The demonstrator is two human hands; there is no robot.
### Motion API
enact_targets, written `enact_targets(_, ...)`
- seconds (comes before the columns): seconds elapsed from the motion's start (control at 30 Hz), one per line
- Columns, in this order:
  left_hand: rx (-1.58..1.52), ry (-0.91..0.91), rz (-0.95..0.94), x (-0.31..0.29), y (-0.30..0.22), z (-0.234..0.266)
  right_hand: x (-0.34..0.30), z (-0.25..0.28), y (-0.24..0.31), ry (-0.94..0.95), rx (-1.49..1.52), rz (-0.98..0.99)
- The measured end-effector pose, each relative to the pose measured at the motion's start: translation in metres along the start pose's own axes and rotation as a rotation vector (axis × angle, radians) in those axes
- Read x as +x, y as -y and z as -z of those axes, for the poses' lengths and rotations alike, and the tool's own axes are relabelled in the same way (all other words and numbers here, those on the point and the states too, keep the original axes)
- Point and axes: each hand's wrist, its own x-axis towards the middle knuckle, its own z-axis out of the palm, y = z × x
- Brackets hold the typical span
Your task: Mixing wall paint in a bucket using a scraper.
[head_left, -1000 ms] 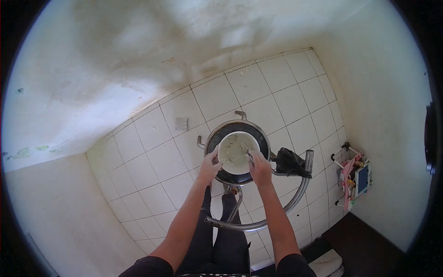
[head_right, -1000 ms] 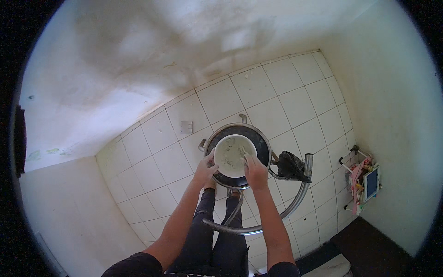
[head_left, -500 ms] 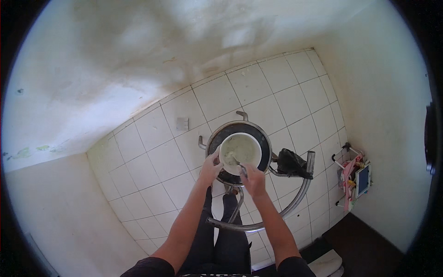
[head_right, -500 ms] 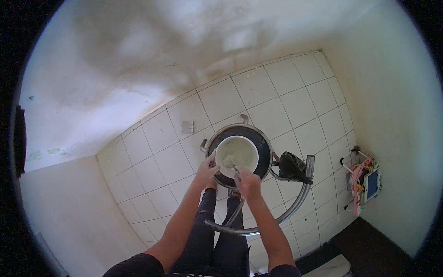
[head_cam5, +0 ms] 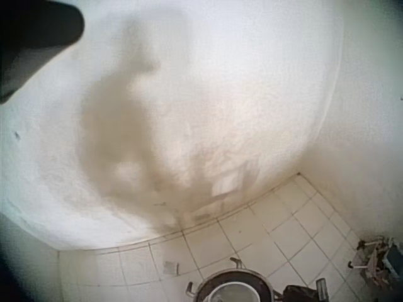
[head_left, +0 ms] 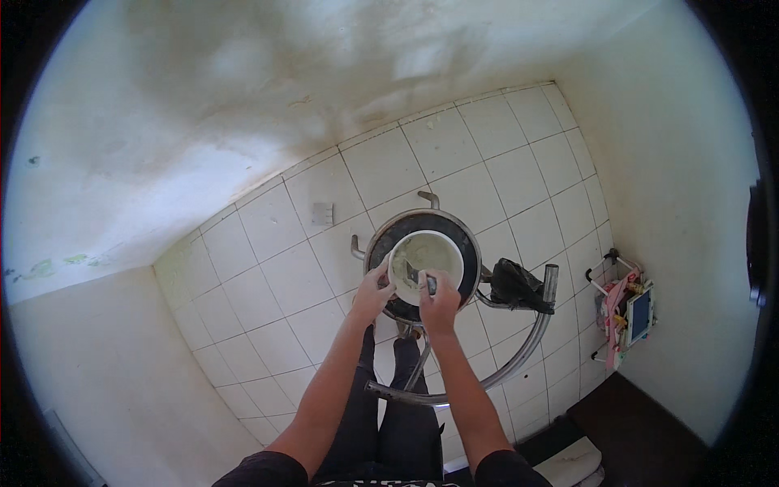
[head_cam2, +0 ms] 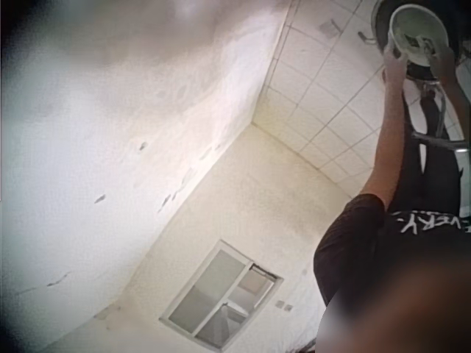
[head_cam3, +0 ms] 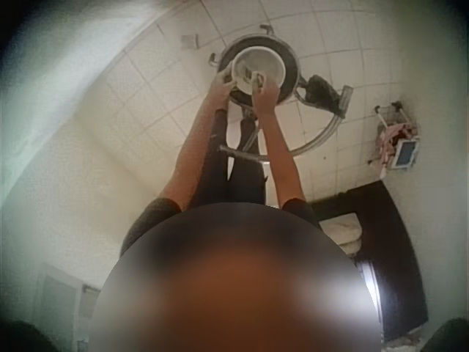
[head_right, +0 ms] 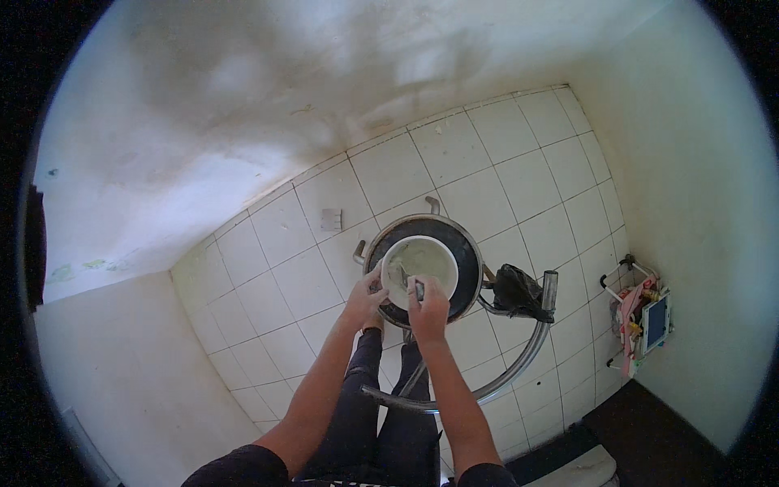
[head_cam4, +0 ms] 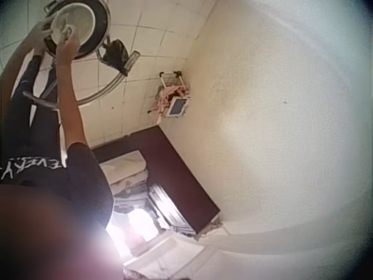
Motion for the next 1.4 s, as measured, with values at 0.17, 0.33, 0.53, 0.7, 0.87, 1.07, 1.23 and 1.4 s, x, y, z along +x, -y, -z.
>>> enact_targets(0.17, 0.035, 0.01, -0.016, 0.0, -0.003, 0.001, 0.0, -0.01, -0.001, 0.14, -0.012, 0.027)
enact_targets(0.33, -0.055, -0.008, 0.03, 0.002, 0.011, 0.0, 0.011, -0.002, -0.029, 0.193, -0.099, 0.083)
enact_targets(0.53, 0.027, -0.049, -0.042, -0.001, 0.003, -0.004, 0.032, 0.037, -0.016, 0.277, -0.585, 0.147)
enact_targets(0.7, 0.118, -0.062, -0.011, 0.002, 0.002, -0.003, 0.037, 0.026, -0.018, 0.667, -0.924, 0.223)
enact_targets(0.87, 0.044, -0.016, -0.047, 0.003, 0.007, 0.0, 0.037, 0.033, -0.006, 0.545, -0.92, 0.227)
enact_targets(1.07, -0.148, -0.03, 0.028, 0.0, 0.002, -0.01, 0.022, 0.018, -0.019, 0.453, -0.964, 0.276)
enact_targets(1.23, -0.13, -0.045, 0.117, -0.002, -0.005, -0.008, 0.002, 0.019, -0.028, 0.608, -0.912, 0.232)
enact_targets(1.4, -0.195, -0.038, 0.175, -0.004, -0.013, -0.009, 0.016, 0.043, -0.027, 0.676, -0.815, 0.258)
